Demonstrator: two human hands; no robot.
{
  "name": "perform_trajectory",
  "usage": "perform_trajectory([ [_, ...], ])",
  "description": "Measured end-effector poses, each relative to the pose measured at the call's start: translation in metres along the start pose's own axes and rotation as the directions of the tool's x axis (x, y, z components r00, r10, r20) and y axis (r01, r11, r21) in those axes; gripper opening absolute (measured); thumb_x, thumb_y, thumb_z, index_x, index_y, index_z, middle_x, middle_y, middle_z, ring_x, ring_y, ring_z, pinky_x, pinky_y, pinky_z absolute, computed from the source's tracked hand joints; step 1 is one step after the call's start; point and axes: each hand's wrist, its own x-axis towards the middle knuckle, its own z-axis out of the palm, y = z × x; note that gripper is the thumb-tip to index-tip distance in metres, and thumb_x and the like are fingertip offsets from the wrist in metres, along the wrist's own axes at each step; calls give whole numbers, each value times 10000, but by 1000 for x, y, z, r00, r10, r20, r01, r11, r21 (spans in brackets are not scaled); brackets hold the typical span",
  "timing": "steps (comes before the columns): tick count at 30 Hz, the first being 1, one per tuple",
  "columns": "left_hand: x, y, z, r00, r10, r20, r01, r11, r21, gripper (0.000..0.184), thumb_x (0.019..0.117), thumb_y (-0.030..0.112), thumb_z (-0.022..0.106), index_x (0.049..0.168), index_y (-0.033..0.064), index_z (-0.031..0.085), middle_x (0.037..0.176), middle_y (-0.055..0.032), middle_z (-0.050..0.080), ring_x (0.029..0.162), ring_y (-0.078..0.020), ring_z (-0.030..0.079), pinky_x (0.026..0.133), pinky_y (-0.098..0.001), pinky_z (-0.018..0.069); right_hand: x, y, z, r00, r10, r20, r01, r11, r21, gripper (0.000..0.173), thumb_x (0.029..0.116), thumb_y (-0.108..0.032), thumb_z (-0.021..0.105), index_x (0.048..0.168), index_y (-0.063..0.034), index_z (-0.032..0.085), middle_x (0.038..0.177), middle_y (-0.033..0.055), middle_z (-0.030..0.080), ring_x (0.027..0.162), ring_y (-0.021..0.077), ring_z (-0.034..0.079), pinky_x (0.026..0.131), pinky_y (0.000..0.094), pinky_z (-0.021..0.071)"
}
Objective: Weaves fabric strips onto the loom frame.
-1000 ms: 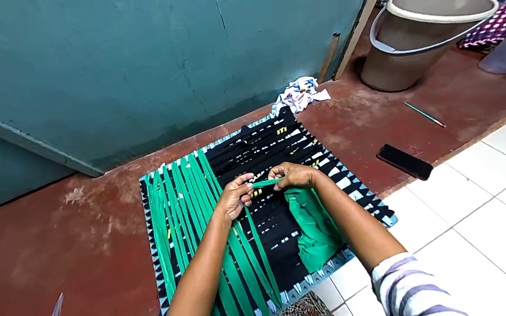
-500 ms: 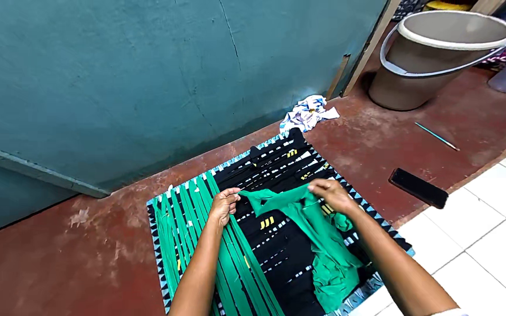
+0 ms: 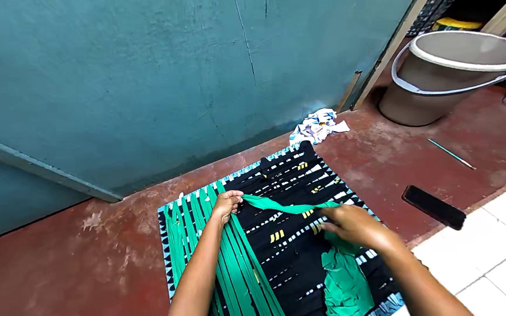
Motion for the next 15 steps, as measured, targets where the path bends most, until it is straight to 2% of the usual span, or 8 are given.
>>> perform_trajectory([
  [2,-3,11,-3,998,18,61,-23,997,78,171,1008,-48,521,1140,-28,627,732,5,592,469,-10,392,442,-163,334,41,-20,14,985,-117,-128,128,989,79,375,1019,-226,628,1302,20,639,1259,246,663,1184,424,633,1030,615,459],
  [4,-9,20,-7,989,35,143,-55,988,141,189,1011,-38,520,1161,-23,633,733,13,598,469,-3,379,444,-163,321,86,-39,24,956,-189,-225,241,942,233,481,985,-158,659,1418,22,554,1433,229,569,1338,372,545,1137,541,405],
  [5,-12,23,-9,982,45,186,-75,984,160,197,1013,-34,515,1170,-17,634,736,19,597,471,0,371,445,-163,314,109,-46,31,946,-214,-244,285,909,305,525,964,-131,678,1446,18,530,1478,225,536,1377,361,513,1158,521,386],
  [7,-16,29,-13,963,71,258,-116,980,162,213,1010,-32,514,1182,-7,637,739,27,610,468,9,367,439,-157,307,146,-55,41,950,-262,-172,312,842,440,557,957,-122,688,1466,10,505,1485,221,530,1376,336,513,1163,493,380],
  [8,-18,31,-15,955,89,282,-135,980,148,218,1006,-34,516,1187,-4,635,737,29,613,468,12,371,437,-154,308,159,-57,44,952,-287,-105,301,821,485,522,953,-110,692,1433,17,532,1408,223,584,1296,318,568,1118,482,422],
  [10,-20,33,-20,947,124,298,-162,981,108,246,997,-44,513,1213,-1,621,729,29,616,468,15,379,436,-151,308,172,-60,44,949,-306,79,213,804,555,343,963,-59,673,1286,40,614,1144,188,677,1004,228,648,940,418,509],
  [12,-19,34,-26,949,139,282,-166,983,75,276,994,-56,505,1246,-3,603,733,24,618,470,16,389,438,-148,316,176,-57,40,944,-248,217,74,800,596,165,1003,-51,617,1144,33,629,918,89,674,763,115,641,755,302,544],
  [15,-12,34,-31,960,137,244,-155,986,56,282,996,-58,504,1257,-1,594,741,19,616,472,11,400,438,-149,327,174,-43,21,981,-78,178,-77,687,722,123,1026,-24,558,1137,26,568,823,72,637,677,127,638,651,280,549],
])
